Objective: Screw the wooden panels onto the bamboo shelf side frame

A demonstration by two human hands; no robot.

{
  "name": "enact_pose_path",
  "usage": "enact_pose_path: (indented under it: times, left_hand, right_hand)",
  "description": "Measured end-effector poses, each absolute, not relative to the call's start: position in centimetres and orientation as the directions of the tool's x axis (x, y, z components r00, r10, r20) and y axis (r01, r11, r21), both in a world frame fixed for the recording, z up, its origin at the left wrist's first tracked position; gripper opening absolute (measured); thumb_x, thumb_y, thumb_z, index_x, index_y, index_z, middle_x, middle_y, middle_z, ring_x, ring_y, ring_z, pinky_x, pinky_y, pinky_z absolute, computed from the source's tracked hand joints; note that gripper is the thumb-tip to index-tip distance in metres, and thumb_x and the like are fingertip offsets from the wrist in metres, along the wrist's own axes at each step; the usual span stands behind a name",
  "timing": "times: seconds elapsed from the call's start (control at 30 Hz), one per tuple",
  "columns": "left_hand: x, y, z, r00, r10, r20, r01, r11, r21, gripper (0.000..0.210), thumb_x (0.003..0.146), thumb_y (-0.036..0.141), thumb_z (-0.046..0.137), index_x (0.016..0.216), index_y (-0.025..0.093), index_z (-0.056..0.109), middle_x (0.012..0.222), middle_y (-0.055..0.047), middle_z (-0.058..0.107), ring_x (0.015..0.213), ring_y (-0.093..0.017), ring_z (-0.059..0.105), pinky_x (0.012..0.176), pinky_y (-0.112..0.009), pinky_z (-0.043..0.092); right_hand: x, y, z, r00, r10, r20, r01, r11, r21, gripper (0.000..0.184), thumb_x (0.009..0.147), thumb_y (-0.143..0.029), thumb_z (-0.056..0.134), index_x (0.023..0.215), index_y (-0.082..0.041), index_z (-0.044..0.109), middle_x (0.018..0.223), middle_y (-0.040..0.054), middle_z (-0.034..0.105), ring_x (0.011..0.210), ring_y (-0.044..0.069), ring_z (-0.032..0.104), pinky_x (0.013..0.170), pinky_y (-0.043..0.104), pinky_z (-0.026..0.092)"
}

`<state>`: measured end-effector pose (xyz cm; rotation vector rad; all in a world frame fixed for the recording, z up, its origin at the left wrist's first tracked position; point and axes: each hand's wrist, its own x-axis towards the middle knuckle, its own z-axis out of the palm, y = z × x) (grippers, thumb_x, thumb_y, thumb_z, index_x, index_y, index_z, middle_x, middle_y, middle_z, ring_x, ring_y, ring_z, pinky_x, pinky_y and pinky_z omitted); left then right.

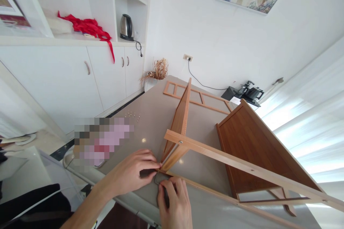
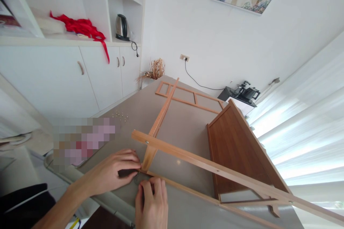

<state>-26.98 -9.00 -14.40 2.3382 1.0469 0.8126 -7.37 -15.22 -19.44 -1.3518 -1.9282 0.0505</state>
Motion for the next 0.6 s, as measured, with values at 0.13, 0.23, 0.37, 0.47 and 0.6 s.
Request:
enact_pose_path:
  times: [0.13,0.23,0.37,0.47,0.6]
  left_hand:
    - [-27.18,-9.11,-14.46,0.544,0.775,0.322,0.508,-0.61,0.608,0.024,0.091,0.013,0.059,0.107,0.026,0.071,0.101,0.0,0.072,0.099,-0.016,0.062,0.101,-0.033,0.048]
    - [-27.24,-9.2,-14.57,0.54,0.777,0.325,0.513,-0.609,0.605,0.025,0.09,0.014,0.061,0.11,0.026,0.071,0.104,-0.001,0.072,0.101,-0.017,0.063,0.105,-0.035,0.047]
    - [-27.23,-9.17,-14.68,0.538,0.78,0.32,0.512,-0.604,0.61,0.022,0.093,0.017,0.059,0.109,0.026,0.072,0.101,-0.002,0.072,0.099,-0.017,0.063,0.101,-0.033,0.05]
    - [-27.23,-9.15,-14.72,0.538,0.776,0.329,0.506,-0.609,0.61,0.021,0.094,0.018,0.059,0.108,0.026,0.072,0.1,-0.001,0.073,0.098,-0.016,0.063,0.102,-0.033,0.05]
    - [-27.19,-9.22,-14.63,0.531,0.769,0.356,0.492,-0.621,0.61,0.021,0.094,0.018,0.059,0.109,0.025,0.072,0.1,-0.001,0.073,0.098,-0.016,0.064,0.104,-0.033,0.049]
  right_hand:
    - [-7.24,-15.25,-19.31,-0.144,0.836,0.529,0.765,0.433,-0.476,0.017,0.096,-0.015,0.048,0.09,-0.024,0.062,0.087,0.004,0.056,0.08,0.018,0.057,0.074,0.031,0.047]
    - [-7.18,-15.34,-19.3,-0.13,0.853,0.505,0.753,0.416,-0.509,0.017,0.097,-0.016,0.048,0.091,-0.025,0.062,0.089,0.0042,0.056,0.083,0.019,0.057,0.075,0.032,0.047]
    - [-7.17,-15.51,-19.61,-0.132,0.86,0.494,0.743,0.415,-0.525,0.017,0.098,-0.015,0.047,0.093,-0.025,0.061,0.093,0.0047,0.058,0.086,0.019,0.057,0.078,0.033,0.047]
    - [-7.04,-15.65,-19.79,-0.16,0.854,0.495,0.736,0.437,-0.516,0.019,0.1,-0.015,0.044,0.094,-0.025,0.061,0.092,0.0043,0.059,0.084,0.019,0.057,0.079,0.033,0.048]
    - [-6.77,-15.82,-19.54,-0.173,0.834,0.524,0.752,0.456,-0.477,0.023,0.101,-0.018,0.042,0.097,-0.025,0.063,0.086,0.0038,0.058,0.08,0.018,0.056,0.074,0.03,0.049]
